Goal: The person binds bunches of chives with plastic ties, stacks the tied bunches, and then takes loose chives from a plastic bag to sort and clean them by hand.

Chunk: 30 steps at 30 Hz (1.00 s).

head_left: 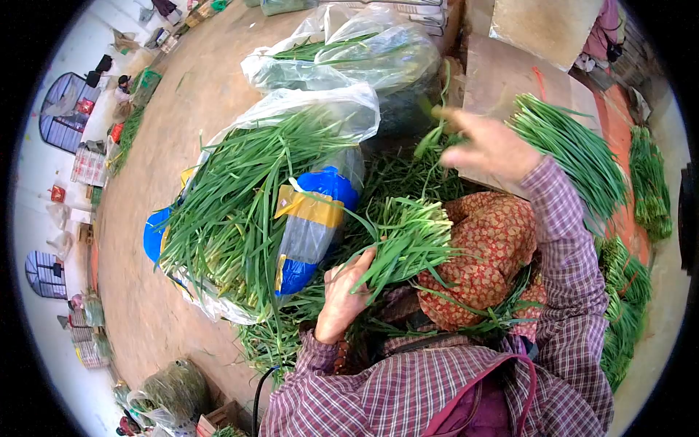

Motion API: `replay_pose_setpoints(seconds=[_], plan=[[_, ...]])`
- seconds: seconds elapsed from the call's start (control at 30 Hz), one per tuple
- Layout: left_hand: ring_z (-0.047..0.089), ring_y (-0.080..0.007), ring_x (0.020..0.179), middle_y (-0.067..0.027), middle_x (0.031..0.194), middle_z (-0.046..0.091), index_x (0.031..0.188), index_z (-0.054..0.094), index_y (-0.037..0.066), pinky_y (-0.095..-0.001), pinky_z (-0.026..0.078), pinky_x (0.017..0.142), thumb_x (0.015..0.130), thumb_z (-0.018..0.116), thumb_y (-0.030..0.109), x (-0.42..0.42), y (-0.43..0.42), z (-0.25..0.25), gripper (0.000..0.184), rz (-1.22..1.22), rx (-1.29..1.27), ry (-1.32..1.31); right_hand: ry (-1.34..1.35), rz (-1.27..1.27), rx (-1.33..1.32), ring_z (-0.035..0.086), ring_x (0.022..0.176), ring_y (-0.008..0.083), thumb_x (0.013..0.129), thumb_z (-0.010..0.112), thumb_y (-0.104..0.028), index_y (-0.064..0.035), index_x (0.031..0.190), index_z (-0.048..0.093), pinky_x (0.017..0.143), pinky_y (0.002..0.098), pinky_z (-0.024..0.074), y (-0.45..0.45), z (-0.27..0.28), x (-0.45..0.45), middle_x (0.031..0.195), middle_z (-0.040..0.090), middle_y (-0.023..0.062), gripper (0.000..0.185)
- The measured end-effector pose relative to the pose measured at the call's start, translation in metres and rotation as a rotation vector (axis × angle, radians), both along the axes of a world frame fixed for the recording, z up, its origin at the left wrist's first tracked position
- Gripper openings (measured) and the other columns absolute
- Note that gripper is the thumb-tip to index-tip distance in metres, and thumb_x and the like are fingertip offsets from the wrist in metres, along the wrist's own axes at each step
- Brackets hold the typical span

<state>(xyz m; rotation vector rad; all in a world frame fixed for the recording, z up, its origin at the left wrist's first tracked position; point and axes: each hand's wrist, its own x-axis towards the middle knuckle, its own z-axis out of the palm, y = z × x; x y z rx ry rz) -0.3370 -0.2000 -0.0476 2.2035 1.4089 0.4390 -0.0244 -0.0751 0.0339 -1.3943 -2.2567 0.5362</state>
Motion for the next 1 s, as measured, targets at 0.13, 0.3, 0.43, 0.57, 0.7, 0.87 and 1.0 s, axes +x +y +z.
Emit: replay_pose_setpoints(seconds=[0.13, 0.3, 0.43, 0.57, 0.7, 0.87, 1.0], plan=[[0.066, -0.0328, 0.079, -0.0164, 0.095, 0.067, 0.133, 0.052, 0.012, -0.0405, 0.051, 0.062, 0.065, 0.072, 0.007, 0.009, 0.0, 0.005, 0.071, -0.049, 0.079, 0.031, -0.103, 0.337, -0.217, 0.053, 0.115, 0.0386, 0.077, 0.06, -0.066, 0.0026, 0.134, 0.042, 0.099, 0.0445, 0.0419, -0.03, 0.013, -0.041, 0.123, 0.055, 0.0264, 0.091], [0.066, -0.0334, 0.074, -0.0172, 0.085, 0.065, 0.134, 0.051, 0.011, -0.0425, 0.051, 0.06, 0.066, 0.072, 0.009, 0.019, 0.002, 0.012, 0.071, -0.049, 0.079, 0.155, -0.278, 0.317, -0.282, 0.061, 0.099, 0.0365, 0.072, 0.066, -0.064, -0.0055, 0.13, 0.049, 0.086, 0.0465, 0.0478, -0.053, -0.013, -0.08, 0.105, 0.063, 0.0201, 0.085], [0.064, -0.0331, 0.066, -0.0148, 0.076, 0.061, 0.138, 0.046, 0.012, -0.0447, 0.05, 0.056, 0.066, 0.073, 0.011, 0.015, 0.002, -0.006, 0.077, -0.045, 0.211, 0.122, -0.137, 0.364, -0.104, 0.066, 0.077, 0.0317, 0.086, 0.062, -0.041, -0.0119, 0.104, 0.058, 0.066, 0.0475, 0.0517, -0.056, -0.05, -0.088, 0.079, 0.064, 0.0115, 0.035], [0.063, -0.0331, 0.064, -0.0133, 0.075, 0.06, 0.142, 0.04, 0.014, -0.0451, 0.049, 0.056, 0.066, 0.071, 0.009, 0.019, 0.002, 0.005, 0.082, -0.023, 0.079, 0.123, 0.031, 0.053, -0.137, 0.058, 0.052, 0.0368, 0.096, 0.051, -0.034, -0.0036, 0.084, 0.053, 0.051, 0.0436, 0.0491, -0.04, -0.039, -0.073, 0.062, 0.058, 0.0142, 0.033], [0.065, -0.0362, 0.077, -0.0171, 0.095, 0.067, 0.14, 0.044, 0.018, -0.0424, 0.051, 0.065, 0.065, 0.066, 0.005, 0.021, 0.003, 0.005, 0.079, 0.042, 0.076, 0.042, 0.282, -0.012, -0.067, 0.058, 0.055, 0.0286, 0.098, 0.049, -0.031, 0.0018, 0.086, 0.056, 0.055, 0.0426, 0.0433, -0.027, -0.038, -0.05, 0.06, 0.054, 0.0163, 0.036], [0.065, -0.0325, 0.074, -0.0124, 0.087, 0.065, 0.138, 0.046, 0.023, -0.0426, 0.051, 0.062, 0.065, 0.077, 0.012, 0.017, 0.002, -0.003, 0.08, 0.096, 0.122, -0.033, 0.576, -0.267, -0.405, 0.055, 0.062, 0.014, 0.096, 0.048, -0.042, -0.0033, 0.096, 0.065, 0.057, 0.0303, 0.046, -0.01, -0.025, -0.026, 0.069, 0.058, 0.0027, 0.042], [0.067, -0.0318, 0.079, -0.0128, 0.094, 0.067, 0.137, 0.047, 0.022, -0.0413, 0.052, 0.065, 0.066, 0.078, 0.012, 0.006, -0.001, -0.004, 0.079, 0.168, 0.115, -0.052, 0.667, -0.487, -0.329, 0.058, 0.059, 0.0116, 0.093, 0.052, -0.048, 0.0004, 0.11, 0.06, 0.056, 0.0223, 0.0509, 0.007, 0.014, 0.026, 0.086, 0.063, 0.0088, 0.051]])
